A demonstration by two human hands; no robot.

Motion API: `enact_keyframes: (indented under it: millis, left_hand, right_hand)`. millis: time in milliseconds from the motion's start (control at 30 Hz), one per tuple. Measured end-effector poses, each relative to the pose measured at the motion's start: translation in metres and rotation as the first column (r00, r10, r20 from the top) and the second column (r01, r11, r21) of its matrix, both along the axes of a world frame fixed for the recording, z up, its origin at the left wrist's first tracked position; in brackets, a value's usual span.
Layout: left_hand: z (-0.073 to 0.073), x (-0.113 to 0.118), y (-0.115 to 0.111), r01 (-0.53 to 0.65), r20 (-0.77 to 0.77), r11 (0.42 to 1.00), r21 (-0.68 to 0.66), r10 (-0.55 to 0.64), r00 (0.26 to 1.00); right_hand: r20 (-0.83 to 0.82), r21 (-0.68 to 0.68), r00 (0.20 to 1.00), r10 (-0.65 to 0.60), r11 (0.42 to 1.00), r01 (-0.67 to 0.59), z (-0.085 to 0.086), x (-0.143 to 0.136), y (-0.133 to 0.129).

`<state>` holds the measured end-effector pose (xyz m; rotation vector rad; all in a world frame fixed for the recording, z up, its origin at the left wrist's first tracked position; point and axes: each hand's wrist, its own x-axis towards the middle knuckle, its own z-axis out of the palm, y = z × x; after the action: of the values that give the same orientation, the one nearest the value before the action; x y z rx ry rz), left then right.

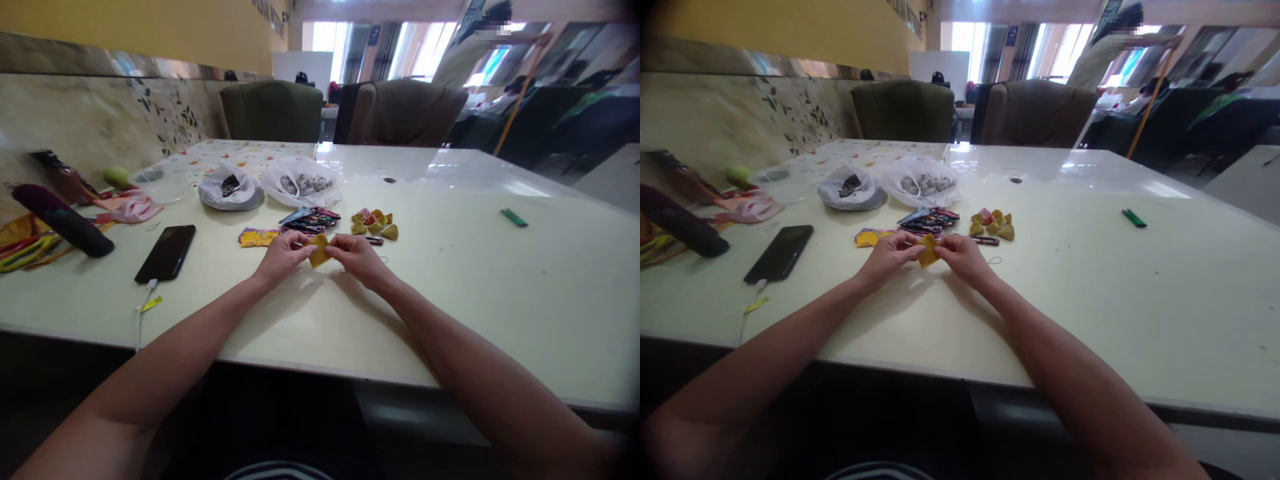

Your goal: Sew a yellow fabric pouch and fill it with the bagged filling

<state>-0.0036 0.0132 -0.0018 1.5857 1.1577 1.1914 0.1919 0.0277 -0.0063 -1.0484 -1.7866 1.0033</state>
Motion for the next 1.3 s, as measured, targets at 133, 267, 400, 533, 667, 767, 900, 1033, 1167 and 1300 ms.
enact_keyframes:
  millis: [133,267,400,533,667,767,900,1033,1167,1300]
  left_hand:
    - [0.003,0.002,-0.004,0.037,-0.020,0.999,-0.010,-0.037,0.999]
    - [0.005,0.003,-0.007,0.082,0.097,0.989,-0.124,-0.070,0.993]
    - [0.006,0.004,-0.006,0.045,0.163,0.990,-0.135,-0.023,0.986]
    - [0.006,0.004,-0.008,0.117,0.155,0.980,-0.160,-0.092,0.984]
    - [0.005,0.004,-0.010,0.142,0.147,0.975,-0.172,-0.118,0.982]
    - [0.005,0.004,-0.008,0.150,0.142,0.974,-0.169,-0.127,0.982]
    - [0.008,0.004,-0.008,0.226,0.230,0.955,-0.192,-0.180,0.956]
    - [0.009,0.005,-0.010,0.330,0.293,0.916,-0.229,-0.258,0.921]
    - [0.008,0.003,-0.011,0.385,0.315,0.891,-0.242,-0.303,0.899]
    - [0.008,0.003,-0.011,0.413,0.318,0.866,-0.281,-0.322,0.892]
  right_hand:
    - [0.040,0.029,0.998,0.050,0.998,-0.052,0.005,-0.001,-0.004]
    - [0.005,-0.027,0.997,0.080,0.996,-0.080,0.007,-0.003,-0.008]
    - [-0.049,-0.087,0.996,0.074,0.993,-0.078,0.005,-0.002,-0.007]
    - [-0.052,-0.103,0.996,0.075,0.991,-0.080,0.004,-0.002,-0.007]
    - [-0.059,-0.124,0.993,0.101,0.986,-0.108,0.005,-0.003,-0.008]
    - [-0.091,-0.164,0.990,0.112,0.978,-0.126,0.006,-0.004,-0.008]
    - [-0.163,-0.180,0.985,0.050,0.980,-0.080,0.008,-0.005,-0.010]
    - [-0.204,-0.185,0.969,0.142,0.966,-0.181,0.008,-0.003,-0.010]
    - [-0.223,-0.207,0.960,0.166,0.955,-0.214,0.008,-0.002,-0.010]
    - [-0.258,-0.241,0.948,0.185,0.938,-0.248,0.010,-0.002,-0.010]
